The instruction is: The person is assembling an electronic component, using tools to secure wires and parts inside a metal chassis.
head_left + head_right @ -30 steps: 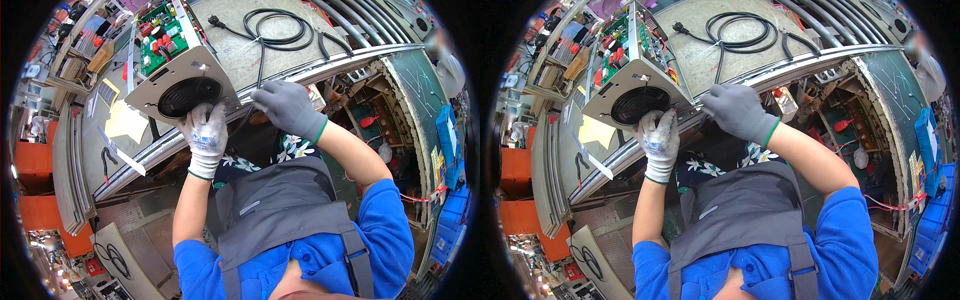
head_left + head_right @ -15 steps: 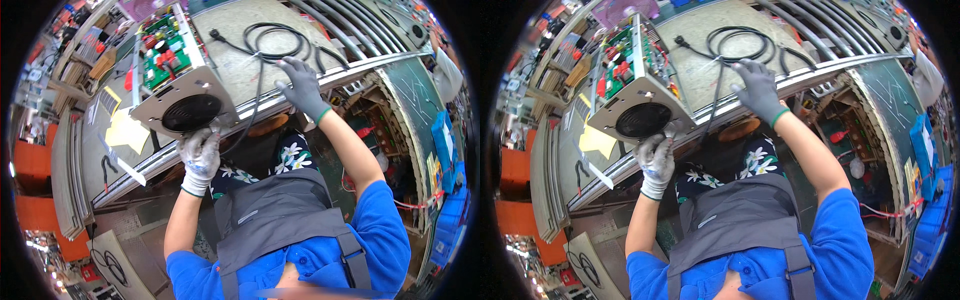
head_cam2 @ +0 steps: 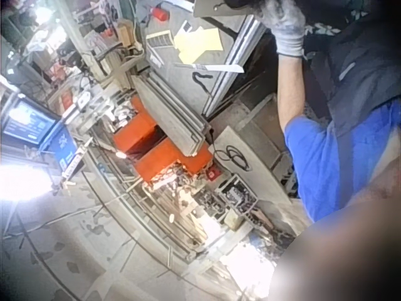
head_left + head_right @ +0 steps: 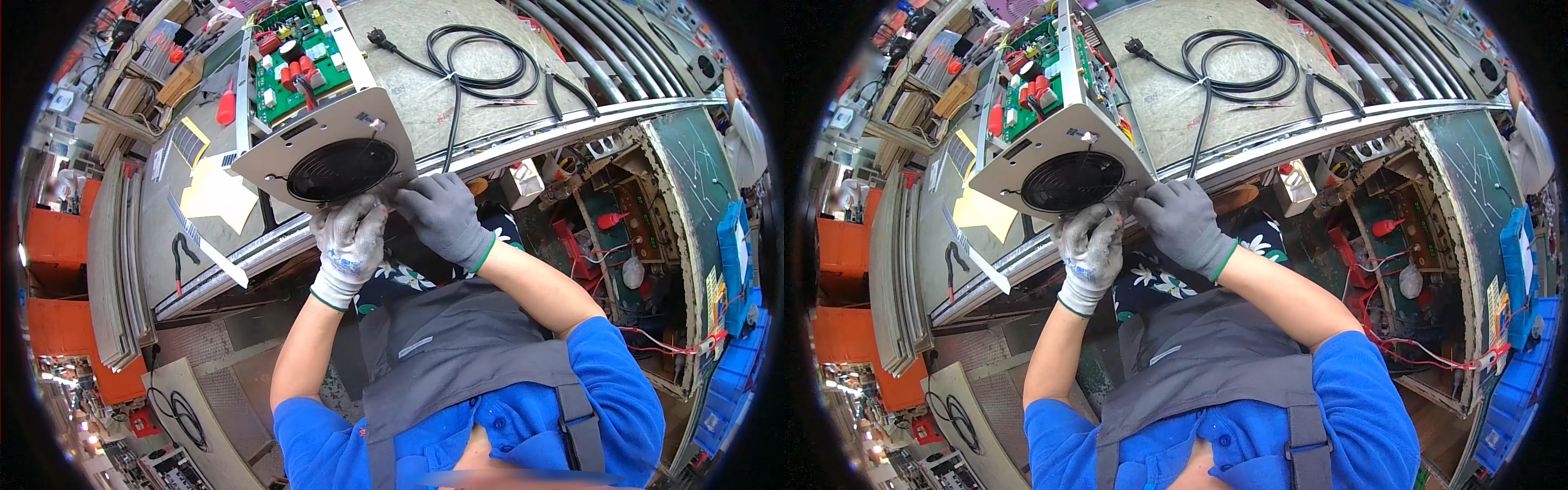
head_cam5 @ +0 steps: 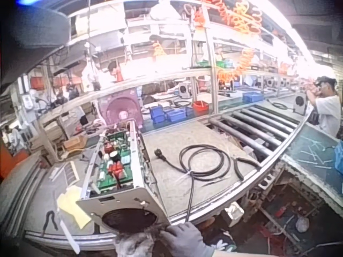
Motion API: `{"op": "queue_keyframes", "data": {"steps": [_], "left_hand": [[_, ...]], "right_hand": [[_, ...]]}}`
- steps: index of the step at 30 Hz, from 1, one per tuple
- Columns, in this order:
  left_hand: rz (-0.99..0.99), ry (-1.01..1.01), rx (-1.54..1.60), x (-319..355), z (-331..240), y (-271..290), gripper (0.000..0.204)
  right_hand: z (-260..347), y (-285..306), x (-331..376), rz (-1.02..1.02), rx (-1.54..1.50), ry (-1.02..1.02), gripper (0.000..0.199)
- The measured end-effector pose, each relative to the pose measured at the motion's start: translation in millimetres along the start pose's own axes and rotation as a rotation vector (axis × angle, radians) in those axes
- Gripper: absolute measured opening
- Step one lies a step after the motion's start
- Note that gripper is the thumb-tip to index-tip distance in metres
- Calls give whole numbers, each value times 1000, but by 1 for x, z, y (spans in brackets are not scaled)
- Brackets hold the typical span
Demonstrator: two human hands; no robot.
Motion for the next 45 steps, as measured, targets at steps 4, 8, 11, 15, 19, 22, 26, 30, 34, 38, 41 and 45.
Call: {"op": "queue_keyframes", "data": {"steps": [4,8,11,15,19,22,26,30,34,38,41,45], "left_hand": [[-15,-16,26,1,0,5,37],[-13,-66,41,-1,-11,16,37],[-43,-83,90,-4,-26,29,28],[-282,29,13,-4,-28,49,45],[-517,571,464,-2,26,46,57],[-465,607,363,-9,63,26,45],[-711,504,615,-33,72,12,46],[-800,468,784,-84,63,16,36],[-794,527,1056,-144,85,31,35],[-632,630,957,-179,110,54,45],[-579,634,916,-189,115,57,49],[-513,718,828,-188,114,56,45]], "right_hand": [[1,1,6,-74,-42,43,17],[10,6,10,-71,-106,52,21],[13,22,15,-51,-168,53,25],[-5,56,22,-105,-146,52,26],[-30,81,18,-181,-200,-8,25],[-32,90,16,-175,-365,-142,22],[-30,85,5,-64,-847,-567,15],[-39,72,-18,143,-1219,-696,15],[-44,54,-45,143,-1191,-749,16],[-39,45,-74,4,-1092,-595,16],[-35,40,-95,-97,-987,-504,17],[-32,33,-107,-167,-982,-479,13]]}}
Point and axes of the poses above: each hand's wrist, its own x-axis away from the middle knuckle, its own y-axis out of the back of the hand, z = x × y, the point moved 2 cm from there along -x, towards the middle knuckle, and after that the axes turned 11 degrees about x, right-handed, at the moved point
